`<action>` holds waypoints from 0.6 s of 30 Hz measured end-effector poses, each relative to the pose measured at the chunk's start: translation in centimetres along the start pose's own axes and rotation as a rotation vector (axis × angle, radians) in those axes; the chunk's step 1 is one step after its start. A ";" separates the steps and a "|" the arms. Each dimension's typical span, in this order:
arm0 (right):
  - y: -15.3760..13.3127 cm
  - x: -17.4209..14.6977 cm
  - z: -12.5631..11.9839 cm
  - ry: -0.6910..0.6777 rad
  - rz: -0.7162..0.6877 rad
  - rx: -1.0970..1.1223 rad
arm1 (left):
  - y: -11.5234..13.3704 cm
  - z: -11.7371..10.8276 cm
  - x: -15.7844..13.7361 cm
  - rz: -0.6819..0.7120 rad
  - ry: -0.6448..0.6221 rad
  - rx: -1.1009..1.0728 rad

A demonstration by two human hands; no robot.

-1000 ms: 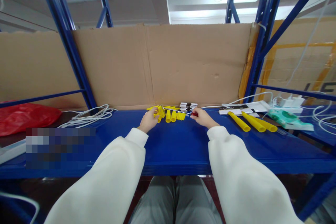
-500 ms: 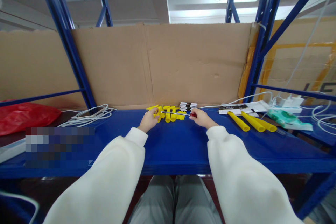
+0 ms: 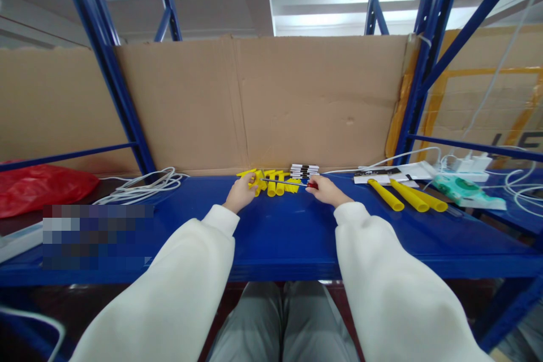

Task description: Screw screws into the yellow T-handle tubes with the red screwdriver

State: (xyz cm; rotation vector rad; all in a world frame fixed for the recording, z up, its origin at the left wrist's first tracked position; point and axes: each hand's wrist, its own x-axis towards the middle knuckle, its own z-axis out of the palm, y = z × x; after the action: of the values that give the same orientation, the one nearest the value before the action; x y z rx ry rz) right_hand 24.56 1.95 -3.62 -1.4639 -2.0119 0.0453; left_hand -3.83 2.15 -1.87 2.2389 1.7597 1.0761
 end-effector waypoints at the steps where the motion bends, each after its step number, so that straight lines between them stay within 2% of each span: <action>1: -0.1 0.0 0.0 -0.007 0.002 0.004 | 0.0 0.0 0.0 -0.004 -0.003 0.004; 11: -2.0 -0.7 -0.8 -0.089 0.020 -0.047 | 0.1 -0.2 -0.1 -0.013 0.020 0.054; 18: -4.3 -1.8 -1.9 -0.207 0.056 -0.071 | 0.5 -0.2 -0.4 -0.084 -0.037 0.149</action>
State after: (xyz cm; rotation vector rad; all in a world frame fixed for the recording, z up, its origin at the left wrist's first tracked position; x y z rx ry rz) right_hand 22.22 -1.89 -1.32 -1.6166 -2.1554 0.1563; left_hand -3.58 1.58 -1.66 2.2280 1.9588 0.9096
